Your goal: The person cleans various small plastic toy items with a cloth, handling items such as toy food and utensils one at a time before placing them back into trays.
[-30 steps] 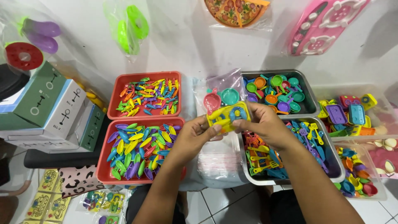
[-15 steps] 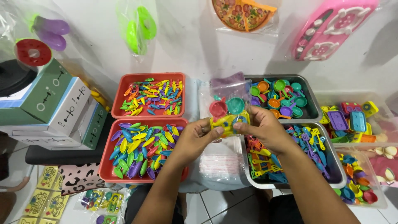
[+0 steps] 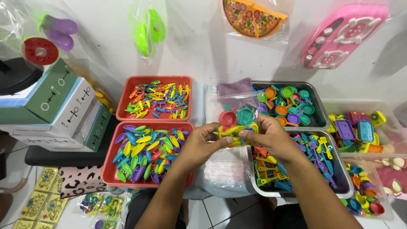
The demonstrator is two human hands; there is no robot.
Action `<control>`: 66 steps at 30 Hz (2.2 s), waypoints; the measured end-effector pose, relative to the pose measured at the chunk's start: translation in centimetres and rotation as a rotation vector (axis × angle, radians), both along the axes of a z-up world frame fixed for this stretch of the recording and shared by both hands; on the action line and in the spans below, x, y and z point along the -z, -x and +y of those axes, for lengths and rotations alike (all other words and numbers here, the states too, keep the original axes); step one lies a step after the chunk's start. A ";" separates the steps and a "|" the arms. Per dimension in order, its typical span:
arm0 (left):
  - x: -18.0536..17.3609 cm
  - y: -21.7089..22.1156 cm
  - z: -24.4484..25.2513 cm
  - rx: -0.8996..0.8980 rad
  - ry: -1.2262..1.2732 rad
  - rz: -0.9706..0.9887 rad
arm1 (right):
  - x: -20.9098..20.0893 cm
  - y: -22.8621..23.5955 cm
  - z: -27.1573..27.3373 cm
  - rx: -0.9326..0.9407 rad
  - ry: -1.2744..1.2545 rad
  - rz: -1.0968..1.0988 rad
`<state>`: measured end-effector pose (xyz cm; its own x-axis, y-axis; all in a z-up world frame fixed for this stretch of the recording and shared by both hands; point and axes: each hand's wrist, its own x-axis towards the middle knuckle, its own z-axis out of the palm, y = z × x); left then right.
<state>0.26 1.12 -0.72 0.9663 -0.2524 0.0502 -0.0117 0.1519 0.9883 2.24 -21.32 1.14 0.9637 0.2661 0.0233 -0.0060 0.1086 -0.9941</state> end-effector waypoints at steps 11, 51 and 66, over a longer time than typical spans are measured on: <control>-2.5 0.0 0.2 -0.122 0.065 -0.055 | -0.2 0.6 0.3 -0.054 0.055 0.015; 0.0 -1.2 2.1 -0.145 0.309 -0.199 | 2.7 -0.4 -0.5 -0.093 -0.037 0.041; -0.9 3.5 -4.4 -0.226 0.136 0.038 | 0.1 1.8 -2.0 -0.021 -0.137 -0.011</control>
<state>-3.20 -3.31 0.21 0.9992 -0.0236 0.0319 -0.0240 0.2809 0.9594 0.40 -23.33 1.03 0.9575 0.2794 0.0709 0.0008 0.2434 -0.9699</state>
